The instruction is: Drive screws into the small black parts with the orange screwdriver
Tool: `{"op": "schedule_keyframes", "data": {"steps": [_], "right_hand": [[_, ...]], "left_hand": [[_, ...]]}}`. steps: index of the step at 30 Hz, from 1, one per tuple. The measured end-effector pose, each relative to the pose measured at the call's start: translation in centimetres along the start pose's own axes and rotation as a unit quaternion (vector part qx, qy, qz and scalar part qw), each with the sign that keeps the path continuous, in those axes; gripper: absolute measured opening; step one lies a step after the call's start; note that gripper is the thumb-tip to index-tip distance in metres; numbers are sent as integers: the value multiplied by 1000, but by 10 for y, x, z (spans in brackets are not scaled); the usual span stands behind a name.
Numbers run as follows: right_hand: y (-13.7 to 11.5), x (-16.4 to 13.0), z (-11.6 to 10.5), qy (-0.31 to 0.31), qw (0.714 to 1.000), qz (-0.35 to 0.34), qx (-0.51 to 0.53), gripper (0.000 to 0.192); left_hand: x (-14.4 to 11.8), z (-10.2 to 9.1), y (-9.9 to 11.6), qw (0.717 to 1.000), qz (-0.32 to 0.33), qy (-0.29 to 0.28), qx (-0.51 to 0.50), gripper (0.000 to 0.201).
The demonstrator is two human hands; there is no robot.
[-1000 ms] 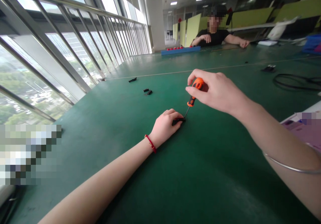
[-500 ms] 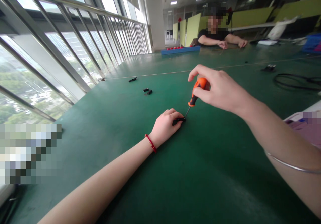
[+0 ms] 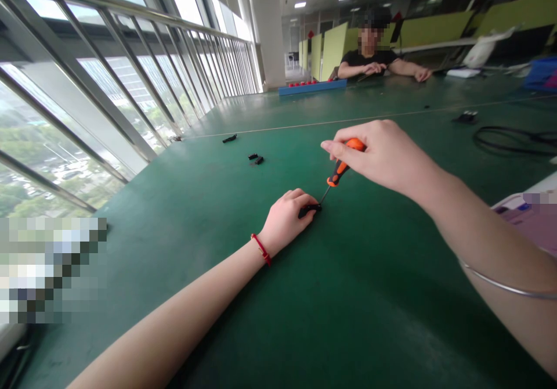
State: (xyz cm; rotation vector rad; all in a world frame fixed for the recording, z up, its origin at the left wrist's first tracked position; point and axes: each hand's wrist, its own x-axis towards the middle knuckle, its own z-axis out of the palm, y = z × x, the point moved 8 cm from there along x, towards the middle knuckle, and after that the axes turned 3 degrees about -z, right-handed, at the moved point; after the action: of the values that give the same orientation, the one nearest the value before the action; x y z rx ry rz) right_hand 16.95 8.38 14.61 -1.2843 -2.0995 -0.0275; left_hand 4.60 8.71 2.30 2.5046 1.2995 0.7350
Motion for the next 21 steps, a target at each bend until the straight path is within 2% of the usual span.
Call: {"op": "schedule_keyframes", "data": {"steps": [2,4,6,8,11,13,18,21], "right_hand": [[-2,0,0,-1,1000,-4,2,14],[-3,0,-1,-3,1000,-8,-6,24],[-3,0,0,-7,1000,-4,-16,14],[-2,0,-1,-8,1000,5,-16,18],[-3,0,0,-15,1000,1,-9,15],[-4,-1,1,-30,1000,-7,-4,25],[-1,0,1,-44,999,13,7,26],[-4,0,-1,-42,999,1,3,19]], "left_hand": [[0,0,0,1000,0,0,2,18],[0,0,0,1000,0,0,3,18],[-1,0,0,1000,0,0,2,18],[-1,1,0,1000,0,0,0,18],[0,1,-1,1000,2,0,-2,18],[0,1,-1,1000,3,1,-2,18],[0,1,-1,1000,4,1,-2,18],[-1,1,-1,1000,5,2,-3,18]]}}
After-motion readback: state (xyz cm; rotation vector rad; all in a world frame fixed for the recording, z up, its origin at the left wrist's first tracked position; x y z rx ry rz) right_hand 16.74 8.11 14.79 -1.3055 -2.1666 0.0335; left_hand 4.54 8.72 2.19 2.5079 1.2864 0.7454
